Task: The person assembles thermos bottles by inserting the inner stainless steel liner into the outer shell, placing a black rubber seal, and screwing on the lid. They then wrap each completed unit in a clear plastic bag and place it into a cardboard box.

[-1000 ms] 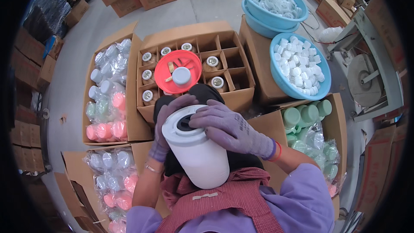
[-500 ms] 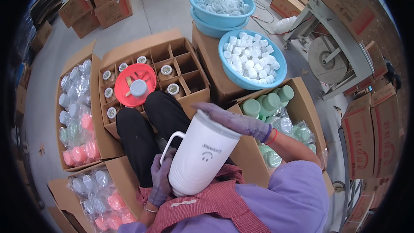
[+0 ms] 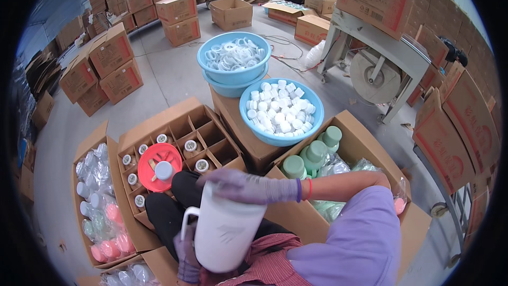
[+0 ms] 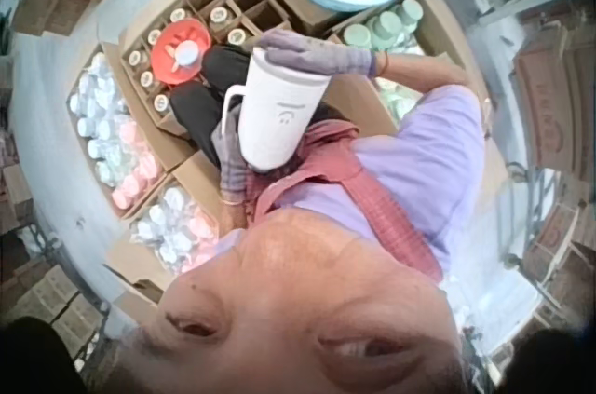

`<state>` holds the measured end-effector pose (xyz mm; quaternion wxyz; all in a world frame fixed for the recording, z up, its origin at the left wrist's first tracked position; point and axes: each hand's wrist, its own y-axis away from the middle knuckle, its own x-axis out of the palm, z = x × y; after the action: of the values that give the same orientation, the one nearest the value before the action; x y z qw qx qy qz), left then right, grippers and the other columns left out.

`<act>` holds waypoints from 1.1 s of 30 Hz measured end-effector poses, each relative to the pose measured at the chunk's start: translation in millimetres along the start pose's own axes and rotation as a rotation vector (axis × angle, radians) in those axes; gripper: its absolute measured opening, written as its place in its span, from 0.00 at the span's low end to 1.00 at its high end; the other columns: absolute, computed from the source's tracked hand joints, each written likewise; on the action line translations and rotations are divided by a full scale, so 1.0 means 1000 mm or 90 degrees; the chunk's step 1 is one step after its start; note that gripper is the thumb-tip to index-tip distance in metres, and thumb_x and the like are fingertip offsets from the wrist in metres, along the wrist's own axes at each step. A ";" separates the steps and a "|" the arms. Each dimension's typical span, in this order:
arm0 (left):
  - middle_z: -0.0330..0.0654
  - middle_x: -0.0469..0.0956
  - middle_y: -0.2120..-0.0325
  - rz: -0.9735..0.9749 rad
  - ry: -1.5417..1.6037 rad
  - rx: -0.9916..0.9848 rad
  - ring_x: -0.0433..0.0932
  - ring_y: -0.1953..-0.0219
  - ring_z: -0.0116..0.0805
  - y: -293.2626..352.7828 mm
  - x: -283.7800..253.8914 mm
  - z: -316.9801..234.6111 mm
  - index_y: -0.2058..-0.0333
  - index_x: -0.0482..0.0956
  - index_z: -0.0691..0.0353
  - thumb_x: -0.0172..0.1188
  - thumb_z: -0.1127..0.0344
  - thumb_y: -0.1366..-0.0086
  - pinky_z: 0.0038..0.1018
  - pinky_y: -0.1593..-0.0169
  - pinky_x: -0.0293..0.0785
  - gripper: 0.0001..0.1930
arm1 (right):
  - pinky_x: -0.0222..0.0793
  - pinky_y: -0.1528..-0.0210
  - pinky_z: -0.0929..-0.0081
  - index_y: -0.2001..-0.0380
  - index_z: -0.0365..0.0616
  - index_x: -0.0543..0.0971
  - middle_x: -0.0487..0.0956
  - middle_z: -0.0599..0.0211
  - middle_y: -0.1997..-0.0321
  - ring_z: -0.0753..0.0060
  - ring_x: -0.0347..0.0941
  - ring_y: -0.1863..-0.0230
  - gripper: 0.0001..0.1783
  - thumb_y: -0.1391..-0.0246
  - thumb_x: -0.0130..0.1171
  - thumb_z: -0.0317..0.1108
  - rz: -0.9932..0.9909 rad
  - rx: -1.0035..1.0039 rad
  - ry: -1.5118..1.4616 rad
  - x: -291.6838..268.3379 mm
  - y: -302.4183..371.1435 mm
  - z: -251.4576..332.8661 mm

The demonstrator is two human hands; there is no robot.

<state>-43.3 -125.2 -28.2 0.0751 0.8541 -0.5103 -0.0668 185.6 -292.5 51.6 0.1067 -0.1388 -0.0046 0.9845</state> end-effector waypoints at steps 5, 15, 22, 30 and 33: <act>0.48 0.84 0.57 -0.119 -0.135 0.332 0.81 0.55 0.33 -0.018 -0.004 -0.026 0.54 0.82 0.74 0.54 0.69 0.33 0.29 0.47 0.75 0.15 | 0.57 0.31 0.71 0.31 0.44 0.61 0.64 0.62 0.32 0.71 0.61 0.33 0.27 0.26 0.38 0.44 -0.175 0.030 0.077 -0.010 -0.002 -0.040; 0.52 0.84 0.58 -0.137 -0.430 0.524 0.81 0.51 0.48 -0.040 -0.008 -0.065 0.63 0.83 0.67 0.56 0.77 0.47 0.43 0.38 0.69 0.12 | 0.64 0.34 0.69 0.33 0.45 0.62 0.66 0.58 0.35 0.64 0.66 0.34 0.27 0.30 0.45 0.43 -0.111 0.102 -0.158 -0.011 -0.024 -0.026; 0.46 0.85 0.59 -0.161 -0.070 0.115 0.81 0.56 0.32 -0.032 -0.016 -0.050 0.54 0.83 0.69 0.58 0.71 0.37 0.29 0.47 0.75 0.14 | 0.60 0.32 0.70 0.33 0.41 0.62 0.61 0.55 0.30 0.61 0.59 0.29 0.33 0.31 0.46 0.53 -0.049 -0.181 -0.046 -0.027 -0.029 -0.009; 0.41 0.85 0.62 -0.099 0.021 0.059 0.80 0.60 0.25 -0.032 -0.009 -0.053 0.54 0.83 0.70 0.55 0.69 0.30 0.23 0.54 0.76 0.12 | 0.53 0.29 0.67 0.35 0.42 0.67 0.64 0.53 0.32 0.61 0.56 0.28 0.31 0.30 0.43 0.53 -0.118 -0.169 0.020 -0.030 -0.033 -0.024; 0.42 0.84 0.63 -0.076 0.029 0.055 0.80 0.61 0.25 -0.027 -0.010 -0.046 0.54 0.83 0.70 0.56 0.66 0.29 0.22 0.54 0.76 0.14 | 0.59 0.32 0.68 0.37 0.42 0.67 0.69 0.55 0.36 0.63 0.63 0.33 0.30 0.31 0.45 0.53 -0.016 -0.127 -0.092 -0.022 -0.032 -0.004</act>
<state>-15.4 -101.2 11.9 0.0458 0.8868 -0.4589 -0.0300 213.7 -265.6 55.1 0.1042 -0.0778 -0.1120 0.9852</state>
